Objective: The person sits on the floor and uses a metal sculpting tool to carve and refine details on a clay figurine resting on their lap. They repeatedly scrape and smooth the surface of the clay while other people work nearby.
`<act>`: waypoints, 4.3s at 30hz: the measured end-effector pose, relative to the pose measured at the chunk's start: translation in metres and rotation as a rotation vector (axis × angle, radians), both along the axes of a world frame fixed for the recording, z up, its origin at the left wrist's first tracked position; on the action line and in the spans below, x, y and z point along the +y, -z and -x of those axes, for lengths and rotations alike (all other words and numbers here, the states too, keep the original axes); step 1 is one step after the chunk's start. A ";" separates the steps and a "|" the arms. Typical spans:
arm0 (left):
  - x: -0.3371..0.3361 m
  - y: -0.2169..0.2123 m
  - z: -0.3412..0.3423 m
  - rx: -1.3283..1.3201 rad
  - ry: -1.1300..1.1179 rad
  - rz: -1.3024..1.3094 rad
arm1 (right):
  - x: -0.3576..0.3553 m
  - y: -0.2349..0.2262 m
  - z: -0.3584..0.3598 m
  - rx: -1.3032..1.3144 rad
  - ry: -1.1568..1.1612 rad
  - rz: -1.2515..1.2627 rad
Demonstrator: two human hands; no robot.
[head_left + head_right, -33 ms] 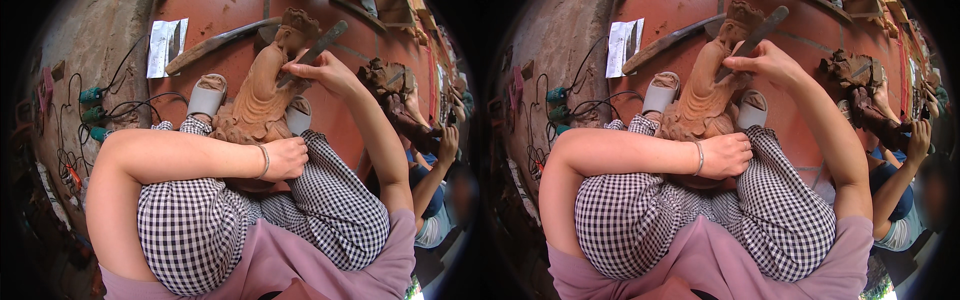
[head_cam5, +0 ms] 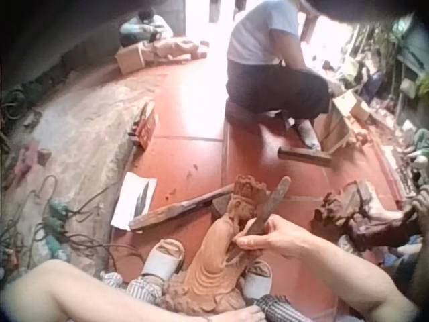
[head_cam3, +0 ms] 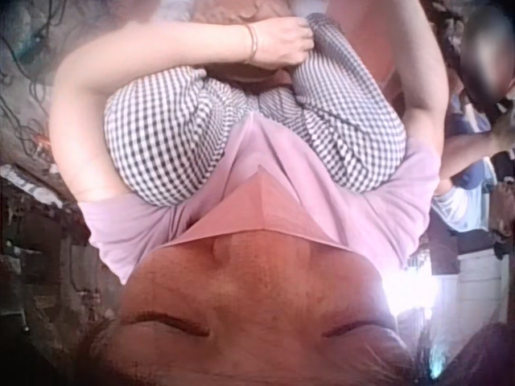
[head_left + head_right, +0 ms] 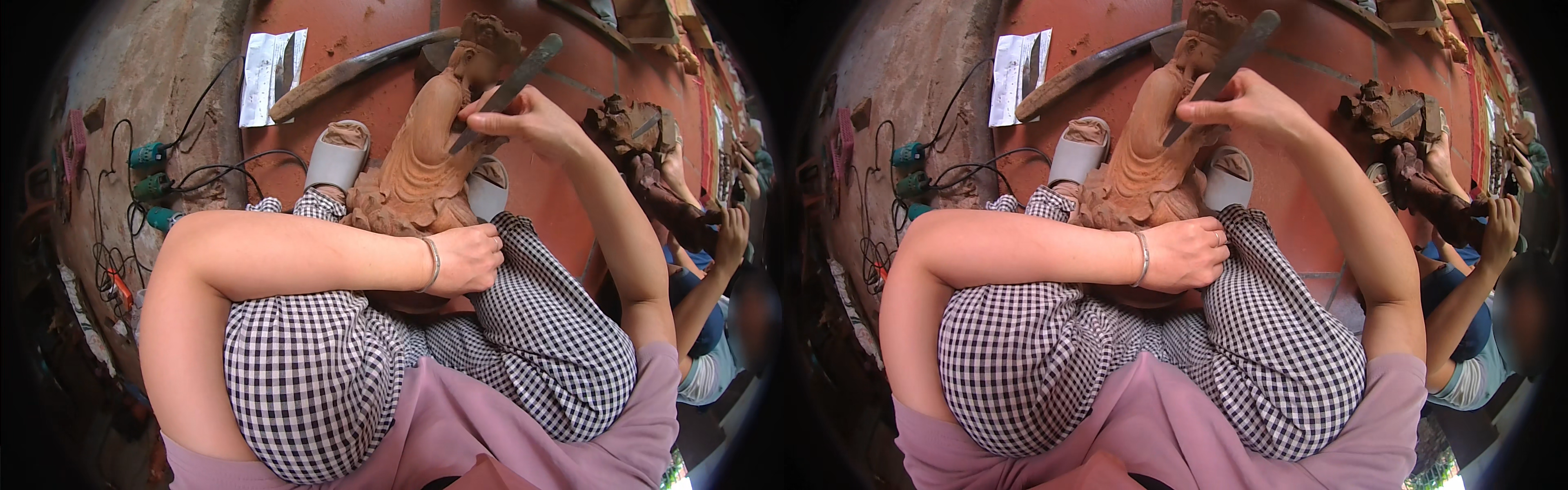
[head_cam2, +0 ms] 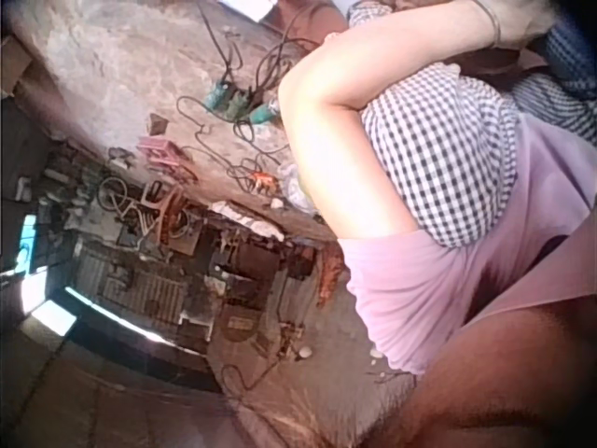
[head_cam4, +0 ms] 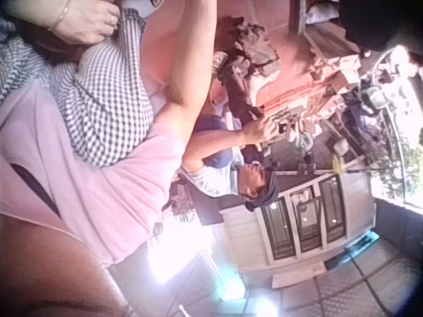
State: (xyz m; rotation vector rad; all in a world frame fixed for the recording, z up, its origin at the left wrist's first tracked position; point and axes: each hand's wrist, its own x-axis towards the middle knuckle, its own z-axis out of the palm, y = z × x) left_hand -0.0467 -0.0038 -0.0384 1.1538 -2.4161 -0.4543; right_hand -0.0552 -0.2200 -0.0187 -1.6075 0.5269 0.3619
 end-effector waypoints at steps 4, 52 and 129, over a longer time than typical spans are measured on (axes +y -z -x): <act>-0.001 0.000 0.001 0.012 -0.001 0.018 | -0.009 0.006 -0.004 0.188 -0.105 0.131; -0.001 0.000 -0.002 -0.004 0.034 -0.030 | -0.017 0.000 -0.015 0.073 -0.174 0.134; -0.019 0.029 0.041 0.255 -0.063 -0.337 | 0.099 -0.050 0.017 -0.596 -0.441 1.053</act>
